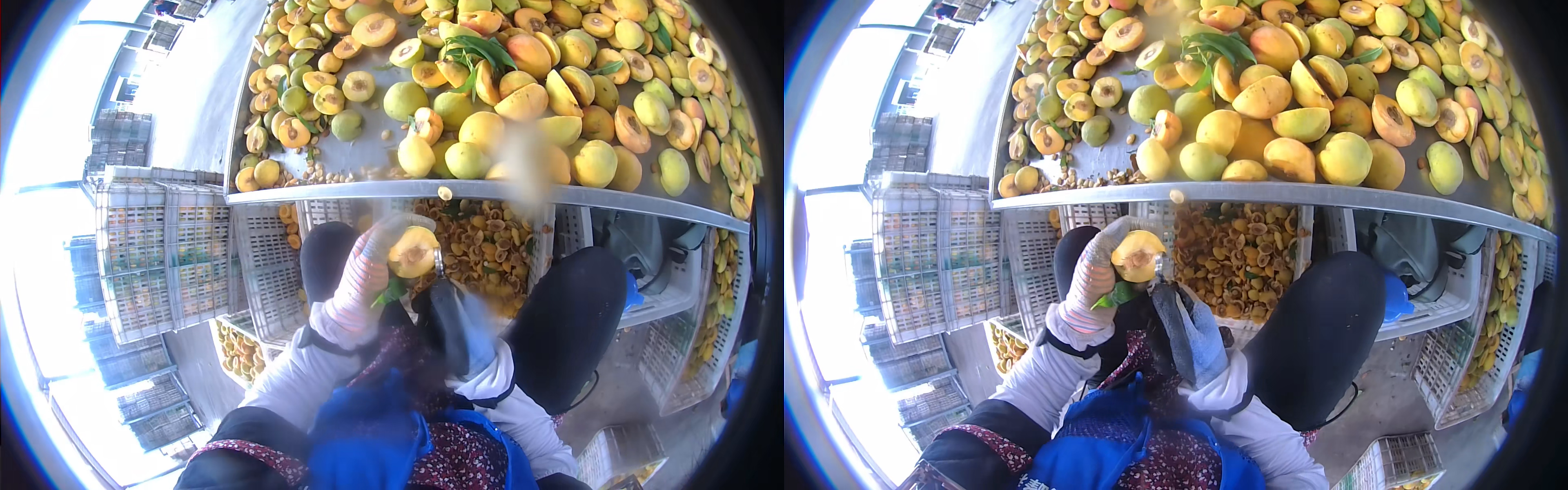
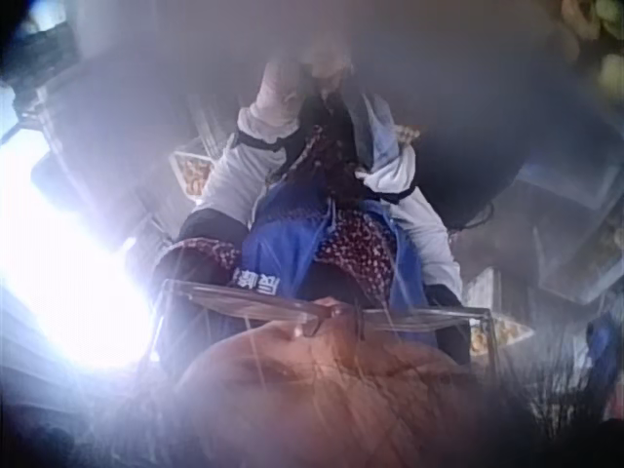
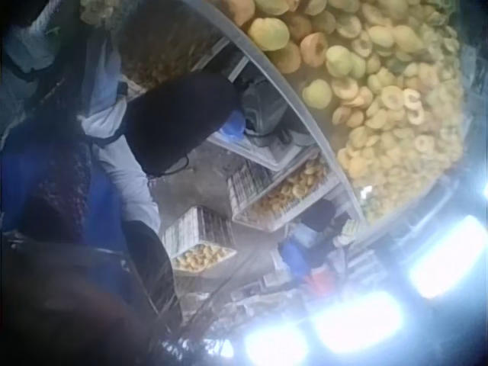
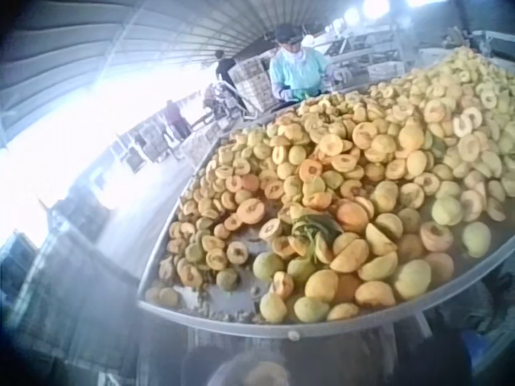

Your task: Manually sort peaches by removing pits and placing them in separate containers.

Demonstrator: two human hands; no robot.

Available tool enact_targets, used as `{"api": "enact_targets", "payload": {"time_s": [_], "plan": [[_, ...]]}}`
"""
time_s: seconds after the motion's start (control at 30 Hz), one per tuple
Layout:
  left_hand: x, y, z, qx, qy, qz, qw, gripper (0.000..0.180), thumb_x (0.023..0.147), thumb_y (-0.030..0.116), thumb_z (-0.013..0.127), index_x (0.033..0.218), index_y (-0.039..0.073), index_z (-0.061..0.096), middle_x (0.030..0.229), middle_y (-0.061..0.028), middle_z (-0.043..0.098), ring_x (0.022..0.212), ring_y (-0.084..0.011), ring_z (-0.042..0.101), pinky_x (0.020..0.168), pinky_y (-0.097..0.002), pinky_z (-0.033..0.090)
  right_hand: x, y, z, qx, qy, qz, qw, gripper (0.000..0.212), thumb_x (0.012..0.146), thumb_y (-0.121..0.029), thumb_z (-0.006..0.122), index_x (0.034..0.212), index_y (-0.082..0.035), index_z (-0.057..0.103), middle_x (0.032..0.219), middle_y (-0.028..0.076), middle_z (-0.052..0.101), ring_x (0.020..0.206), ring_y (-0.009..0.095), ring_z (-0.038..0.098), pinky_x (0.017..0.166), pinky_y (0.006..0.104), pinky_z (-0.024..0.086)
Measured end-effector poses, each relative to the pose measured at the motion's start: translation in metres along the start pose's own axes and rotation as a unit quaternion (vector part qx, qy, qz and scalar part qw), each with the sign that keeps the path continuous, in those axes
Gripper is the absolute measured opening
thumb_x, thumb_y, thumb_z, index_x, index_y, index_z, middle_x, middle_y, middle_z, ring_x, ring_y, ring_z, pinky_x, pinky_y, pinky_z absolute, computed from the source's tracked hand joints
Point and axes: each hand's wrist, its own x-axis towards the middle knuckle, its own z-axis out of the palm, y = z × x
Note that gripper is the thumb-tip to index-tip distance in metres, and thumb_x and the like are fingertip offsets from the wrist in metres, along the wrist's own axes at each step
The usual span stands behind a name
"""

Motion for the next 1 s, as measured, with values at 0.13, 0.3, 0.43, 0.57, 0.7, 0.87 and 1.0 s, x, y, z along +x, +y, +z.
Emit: {"api": "enact_targets", "payload": {"time_s": [0.13, 0.3, 0.43, 0.57, 0.7, 0.87, 1.0], "plan": [[-0.011, -0.023, 0.01, -0.062, 0.039, 0.003, 0.997, 0.051, 0.091, 0.051, 0.049, 0.108, 0.004, 0.061, 0.088, -0.0044, 0.064, 0.077, -0.0114, 0.062, 0.066, -0.0235, 0.051, -0.023, 0.027, 0.014, -0.221, 0.106, -0.062, 0.968, 0.032, 0.094, -0.019, 0.051, 0.12, -0.001, 0.048, 0.099, 0.015, 0.06, 0.072, 0.025, 0.062, 0.059, 0.032, 0.049], [-0.028, -0.041, 0.031, 0.082, 0.077, 0.165, 0.98, 0.041, 0.093, 0.043, 0.053, 0.103, 0.003, 0.061, 0.085, -0.0028, 0.062, 0.076, -0.0078, 0.054, 0.069, -0.0224, 0.043, -0.03, 0.019, 0.025, -0.37, 0.15, -0.078, 0.914, 0.031, 0.089, -0.011, 0.053, 0.117, 0.004, 0.051, 0.097, 0.021, 0.061, 0.075, 0.033, 0.06, 0.063, 0.0383, 0.047], [-0.033, -0.046, 0.029, 0.125, 0.091, 0.219, 0.963, 0.034, 0.094, 0.035, 0.054, 0.096, 0.002, 0.062, 0.076, -0.001, 0.059, 0.067, -0.0061, 0.05, 0.061, -0.0206, 0.04, -0.039, 0.017, 0.032, -0.207, 0.141, -0.023, 0.968, 0.025, 0.09, -0.009, 0.053, 0.111, 0.004, 0.054, 0.094, 0.019, 0.061, 0.075, 0.032, 0.059, 0.064, 0.0375, 0.046], [-0.04, -0.048, 0.035, 0.141, 0.113, 0.234, 0.955, 0.026, 0.095, 0.026, 0.053, 0.093, 0.002, 0.062, 0.072, -0.0018, 0.058, 0.062, -0.0062, 0.048, 0.057, -0.0208, 0.038, -0.047, 0.019, 0.029, -0.15, 0.105, -0.033, 0.983, 0.023, 0.093, -0.012, 0.05, 0.11, 0.003, 0.052, 0.094, 0.018, 0.062, 0.08, 0.031, 0.06, 0.067, 0.0352, 0.046], [-0.043, -0.047, 0.033, 0.137, 0.069, 0.218, 0.964, 0.023, 0.095, 0.023, 0.053, 0.092, 0.001, 0.061, 0.071, -0.0014, 0.057, 0.062, -0.0061, 0.048, 0.057, -0.0208, 0.038, -0.051, 0.013, 0.027, -0.231, 0.081, -0.013, 0.97, 0.023, 0.092, -0.008, 0.051, 0.111, 0.003, 0.052, 0.1, 0.018, 0.06, 0.084, 0.029, 0.06, 0.07, 0.0335, 0.047], [-0.044, -0.057, 0.037, 0.099, 0.097, 0.258, 0.956, 0.023, 0.095, 0.023, 0.054, 0.093, 0.001, 0.061, 0.075, -0.0023, 0.057, 0.064, -0.0061, 0.048, 0.058, -0.0205, 0.039, -0.055, 0.02, 0.029, -0.343, 0.12, -0.137, 0.921, 0.027, 0.089, -0.005, 0.052, 0.116, 0.002, 0.051, 0.104, 0.019, 0.057, 0.088, 0.03, 0.059, 0.075, 0.0334, 0.048], [-0.046, -0.056, 0.04, 0.11, 0.094, 0.272, 0.951, 0.02, 0.094, 0.02, 0.053, 0.093, 0.002, 0.061, 0.074, -0.002, 0.058, 0.065, -0.0057, 0.048, 0.059, -0.0202, 0.039, -0.053, 0.022, 0.037, -0.382, 0.182, -0.162, 0.891, 0.033, 0.084, -0.003, 0.055, 0.116, 0.004, 0.053, 0.102, 0.02, 0.058, 0.085, 0.03, 0.061, 0.071, 0.0336, 0.049]]}}
